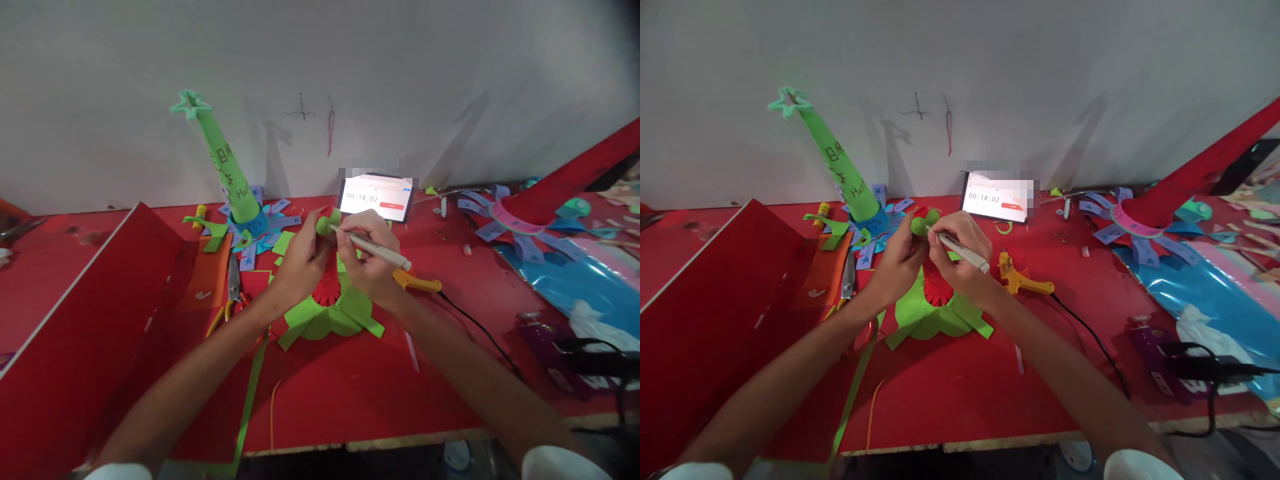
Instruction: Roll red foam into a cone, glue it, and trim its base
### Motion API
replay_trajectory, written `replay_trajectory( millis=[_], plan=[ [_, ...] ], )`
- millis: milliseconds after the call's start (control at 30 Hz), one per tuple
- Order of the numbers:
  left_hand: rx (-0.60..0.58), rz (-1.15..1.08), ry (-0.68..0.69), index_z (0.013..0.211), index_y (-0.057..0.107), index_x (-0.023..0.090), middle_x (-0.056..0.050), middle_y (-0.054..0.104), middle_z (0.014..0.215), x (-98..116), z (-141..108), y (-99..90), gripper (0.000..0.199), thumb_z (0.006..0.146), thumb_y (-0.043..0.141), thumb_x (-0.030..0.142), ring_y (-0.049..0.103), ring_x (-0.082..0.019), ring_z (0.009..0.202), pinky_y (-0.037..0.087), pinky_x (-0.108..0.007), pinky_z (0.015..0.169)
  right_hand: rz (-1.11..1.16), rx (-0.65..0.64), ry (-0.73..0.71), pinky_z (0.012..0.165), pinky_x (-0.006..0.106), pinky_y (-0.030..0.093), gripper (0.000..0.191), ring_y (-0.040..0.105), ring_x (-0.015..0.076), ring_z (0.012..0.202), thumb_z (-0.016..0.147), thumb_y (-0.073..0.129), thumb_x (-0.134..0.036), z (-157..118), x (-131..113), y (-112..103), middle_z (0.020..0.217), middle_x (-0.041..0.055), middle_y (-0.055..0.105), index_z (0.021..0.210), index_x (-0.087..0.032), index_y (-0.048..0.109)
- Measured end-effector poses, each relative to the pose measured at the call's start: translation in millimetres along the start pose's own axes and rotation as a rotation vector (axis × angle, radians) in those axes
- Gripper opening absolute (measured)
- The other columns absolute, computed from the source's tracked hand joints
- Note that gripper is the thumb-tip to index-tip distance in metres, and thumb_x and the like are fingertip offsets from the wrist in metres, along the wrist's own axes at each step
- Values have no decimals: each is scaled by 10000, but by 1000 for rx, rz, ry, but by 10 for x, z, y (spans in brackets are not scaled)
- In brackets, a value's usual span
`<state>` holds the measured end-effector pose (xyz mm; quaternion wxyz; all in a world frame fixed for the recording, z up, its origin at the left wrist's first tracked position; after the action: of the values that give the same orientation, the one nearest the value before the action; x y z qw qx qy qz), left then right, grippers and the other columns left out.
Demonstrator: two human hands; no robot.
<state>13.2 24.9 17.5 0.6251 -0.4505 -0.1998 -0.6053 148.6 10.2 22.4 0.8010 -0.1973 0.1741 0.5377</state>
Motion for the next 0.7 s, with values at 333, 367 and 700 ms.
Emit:
replay_trajectory(
  millis=[333, 367, 700],
  plan=[
    [7, 30, -35, 1299, 535, 212, -57, 666, 995, -42, -15, -10, 290, 1026, 541, 313, 603, -190, 857, 519, -360, 814, 72, -1, -21, 612, 315, 522, 67, 620, 156, 720, 959, 621, -213, -38, 48, 27, 811, 8, 632, 894, -231, 615],
    [5, 25, -36, 1299, 533, 210, -58, 668, 999, -38, -13, -9, 289, 1026, 539, 304, 608, -190, 865, 517, -356, 813, 64, -2, -14, 612, 318, 521, 76, 616, 154, 715, 964, 612, -215, -33, 48, 24, 806, 7, 629, 889, -230, 611],
    [20, 12, -4, 1219, 543, 199, -58, 661, 992, 1, 0, 5, 225, 999, 516, 237, 605, -190, 910, 509, -365, 870, 11, 73, -4, 636, 337, 543, 103, 620, 157, 718, 992, 578, -252, -8, 65, 0, 815, 8, 628, 891, -245, 596]
  ],
)
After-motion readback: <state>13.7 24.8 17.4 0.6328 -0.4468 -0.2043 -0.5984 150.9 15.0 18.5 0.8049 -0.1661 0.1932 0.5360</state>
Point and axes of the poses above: each hand's wrist, its own z-axis towards the middle knuckle, its own y-axis out of the palm, x = y × z, the point moved 3 cm from there along z, towards the middle knuckle
